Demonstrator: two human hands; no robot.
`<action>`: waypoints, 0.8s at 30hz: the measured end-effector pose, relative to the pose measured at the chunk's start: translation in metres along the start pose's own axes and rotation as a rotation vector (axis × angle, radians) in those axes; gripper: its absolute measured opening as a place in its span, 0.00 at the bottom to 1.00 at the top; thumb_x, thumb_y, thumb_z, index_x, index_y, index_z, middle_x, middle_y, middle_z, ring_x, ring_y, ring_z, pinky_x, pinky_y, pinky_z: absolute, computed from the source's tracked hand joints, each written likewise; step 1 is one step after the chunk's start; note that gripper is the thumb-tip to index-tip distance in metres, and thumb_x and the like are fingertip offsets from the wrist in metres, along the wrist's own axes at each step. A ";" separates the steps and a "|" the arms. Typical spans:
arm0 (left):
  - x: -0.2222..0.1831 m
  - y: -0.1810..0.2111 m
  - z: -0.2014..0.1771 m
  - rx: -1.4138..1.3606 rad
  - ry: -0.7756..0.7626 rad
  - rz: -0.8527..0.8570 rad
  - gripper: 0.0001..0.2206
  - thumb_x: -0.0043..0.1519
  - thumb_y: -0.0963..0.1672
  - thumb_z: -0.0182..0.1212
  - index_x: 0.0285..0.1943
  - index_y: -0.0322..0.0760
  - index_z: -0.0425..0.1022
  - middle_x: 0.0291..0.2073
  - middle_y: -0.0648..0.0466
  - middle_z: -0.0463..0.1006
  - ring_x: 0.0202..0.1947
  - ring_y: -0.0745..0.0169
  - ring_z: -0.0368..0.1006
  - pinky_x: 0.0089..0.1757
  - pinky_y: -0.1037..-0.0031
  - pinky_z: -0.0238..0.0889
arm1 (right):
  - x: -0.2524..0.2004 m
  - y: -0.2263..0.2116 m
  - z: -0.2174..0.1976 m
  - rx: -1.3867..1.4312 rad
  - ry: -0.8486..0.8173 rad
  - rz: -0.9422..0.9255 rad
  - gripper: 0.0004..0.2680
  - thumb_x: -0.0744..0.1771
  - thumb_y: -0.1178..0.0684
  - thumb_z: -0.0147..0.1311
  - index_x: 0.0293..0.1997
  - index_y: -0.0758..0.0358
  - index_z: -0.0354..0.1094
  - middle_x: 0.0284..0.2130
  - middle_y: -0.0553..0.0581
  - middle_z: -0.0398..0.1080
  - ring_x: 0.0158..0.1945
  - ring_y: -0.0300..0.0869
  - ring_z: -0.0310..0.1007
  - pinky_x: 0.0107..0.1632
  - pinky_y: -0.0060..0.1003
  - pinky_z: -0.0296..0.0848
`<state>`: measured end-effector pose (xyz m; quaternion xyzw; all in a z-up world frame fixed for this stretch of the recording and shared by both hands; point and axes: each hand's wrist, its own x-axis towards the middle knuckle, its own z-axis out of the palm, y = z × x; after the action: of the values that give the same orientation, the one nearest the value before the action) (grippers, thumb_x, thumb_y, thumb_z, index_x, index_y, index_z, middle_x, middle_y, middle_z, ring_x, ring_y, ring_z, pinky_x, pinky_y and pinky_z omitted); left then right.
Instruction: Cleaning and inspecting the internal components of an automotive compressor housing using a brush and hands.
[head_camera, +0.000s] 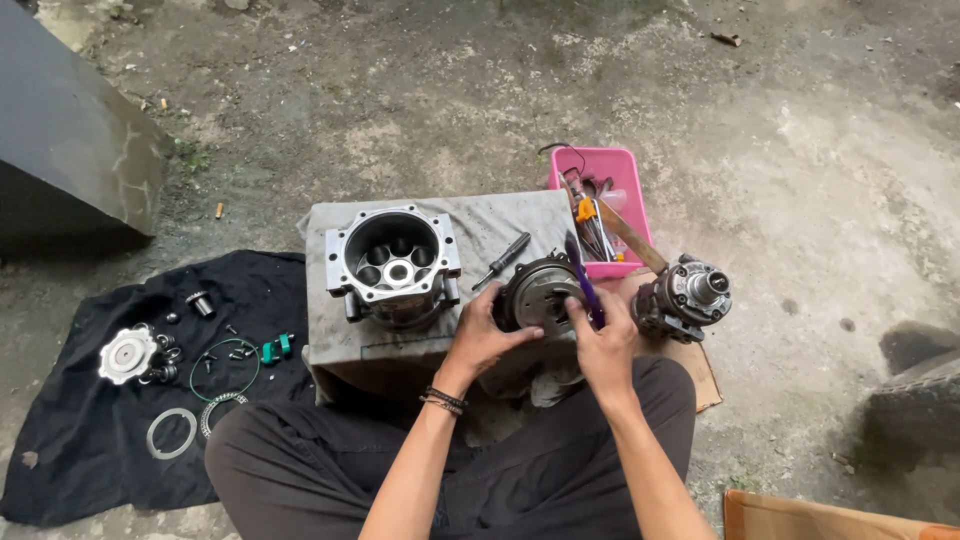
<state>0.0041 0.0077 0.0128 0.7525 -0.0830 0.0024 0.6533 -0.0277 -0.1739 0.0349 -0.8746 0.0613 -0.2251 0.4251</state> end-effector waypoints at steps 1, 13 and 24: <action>0.000 -0.014 -0.002 0.000 0.001 -0.002 0.26 0.39 0.46 0.82 0.45 0.37 0.75 0.31 0.40 0.80 0.34 0.43 0.78 0.36 0.58 0.69 | -0.001 0.004 0.002 0.000 -0.002 0.001 0.06 0.66 0.51 0.65 0.43 0.58 0.76 0.31 0.61 0.74 0.38 0.57 0.77 0.42 0.48 0.73; 0.000 -0.019 -0.001 -0.095 0.007 0.059 0.20 0.42 0.45 0.80 0.40 0.38 0.75 0.25 0.46 0.79 0.29 0.59 0.74 0.31 0.67 0.68 | 0.004 0.005 0.002 0.020 0.001 -0.041 0.11 0.63 0.52 0.69 0.48 0.47 0.80 0.33 0.54 0.73 0.40 0.50 0.78 0.44 0.41 0.73; -0.001 -0.036 -0.006 -0.108 -0.013 0.028 0.17 0.48 0.45 0.75 0.44 0.37 0.76 0.28 0.47 0.79 0.32 0.61 0.73 0.34 0.66 0.69 | 0.004 0.024 0.003 0.102 -0.016 0.023 0.09 0.60 0.52 0.73 0.42 0.49 0.82 0.27 0.55 0.71 0.33 0.41 0.73 0.39 0.34 0.71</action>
<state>0.0080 0.0188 -0.0218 0.7148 -0.0976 0.0020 0.6924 -0.0206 -0.1884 0.0167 -0.8528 0.0563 -0.2163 0.4720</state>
